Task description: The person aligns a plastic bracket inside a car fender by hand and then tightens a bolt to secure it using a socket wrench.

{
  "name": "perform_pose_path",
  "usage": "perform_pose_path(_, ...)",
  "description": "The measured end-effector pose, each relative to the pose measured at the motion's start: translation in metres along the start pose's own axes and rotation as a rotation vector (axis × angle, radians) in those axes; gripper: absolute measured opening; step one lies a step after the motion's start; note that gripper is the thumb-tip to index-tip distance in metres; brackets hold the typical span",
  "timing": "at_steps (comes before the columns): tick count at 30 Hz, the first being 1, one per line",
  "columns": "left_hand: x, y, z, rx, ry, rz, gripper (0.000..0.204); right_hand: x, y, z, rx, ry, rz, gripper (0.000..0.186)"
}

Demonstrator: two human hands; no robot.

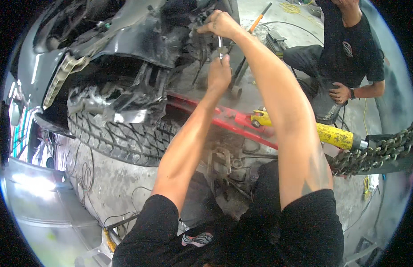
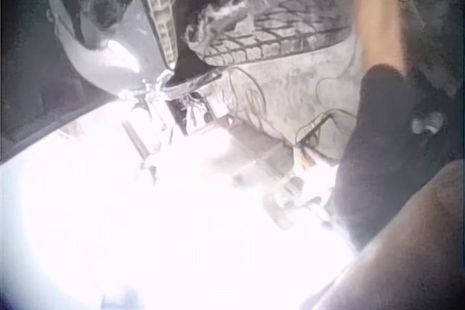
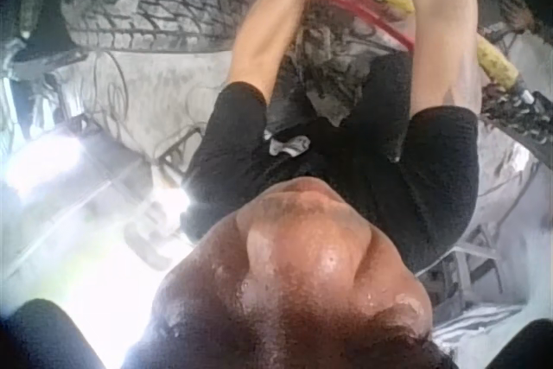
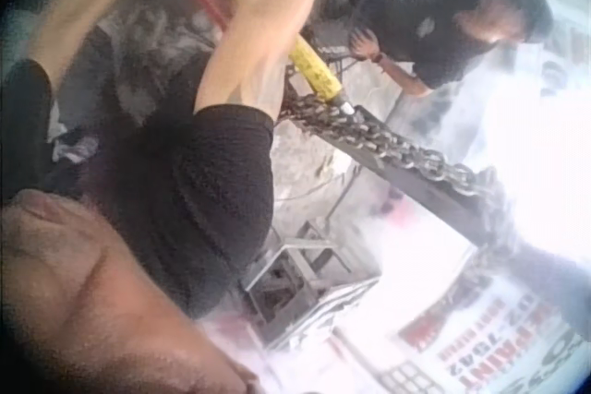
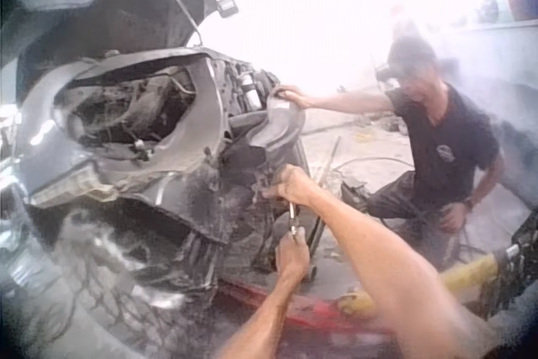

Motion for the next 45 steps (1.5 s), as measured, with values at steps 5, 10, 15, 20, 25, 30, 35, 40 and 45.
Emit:
perform_pose_path(5,0.024,-0.019,-0.017,0.047,0.146,-0.113,0.054,-0.03,0.002,-0.012,-0.066,-0.019,0.129,0.023)
perform_pose_path(10,0.034,-0.051,-0.028,0.07,0.174,-0.142,0.049,-0.038,0.009,-0.033,-0.227,0.15,0.168,0.018)
perform_pose_path(15,0.019,-0.061,-0.029,0.034,0.289,-0.229,0.042,-0.033,0.003,-0.031,-0.261,0.29,0.204,0.018)
perform_pose_path(20,0.013,-0.087,-0.026,0.199,0.351,-0.136,0.047,-0.017,0.002,-0.022,-0.314,0.314,0.239,0.021)
perform_pose_path(25,0.014,-0.122,-0.017,-0.049,0.427,-0.586,0.046,0.001,-0.012,-0.022,-0.376,0.445,0.391,0.03)
perform_pose_path(30,0.008,-0.108,-0.037,0.039,0.419,-0.45,0.046,-0.026,0.0,-0.02,-0.31,0.387,0.298,0.031)
perform_pose_path(35,0.005,-0.121,-0.037,-0.065,0.34,-0.457,0.048,-0.019,-0.013,-0.012,-0.173,0.333,0.254,0.027)
perform_pose_path(40,0.011,-0.121,-0.043,-0.191,0.539,-0.496,0.041,-0.011,-0.017,-0.011,-0.187,0.333,0.27,0.025)
perform_pose_path(45,0.008,-0.1,-0.046,-0.071,0.601,-0.249,0.041,-0.014,-0.009,-0.008,-0.204,0.223,0.248,0.028)
Point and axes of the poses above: each hand's wrist, its own y-axis away from the middle knuckle, its own z-axis out of the back of the hand, x = y × z, the point moved 2 cm from there along -y, towards the middle knuckle, and after that the axes turned 13 degrees about x, right-handed, at the moved point
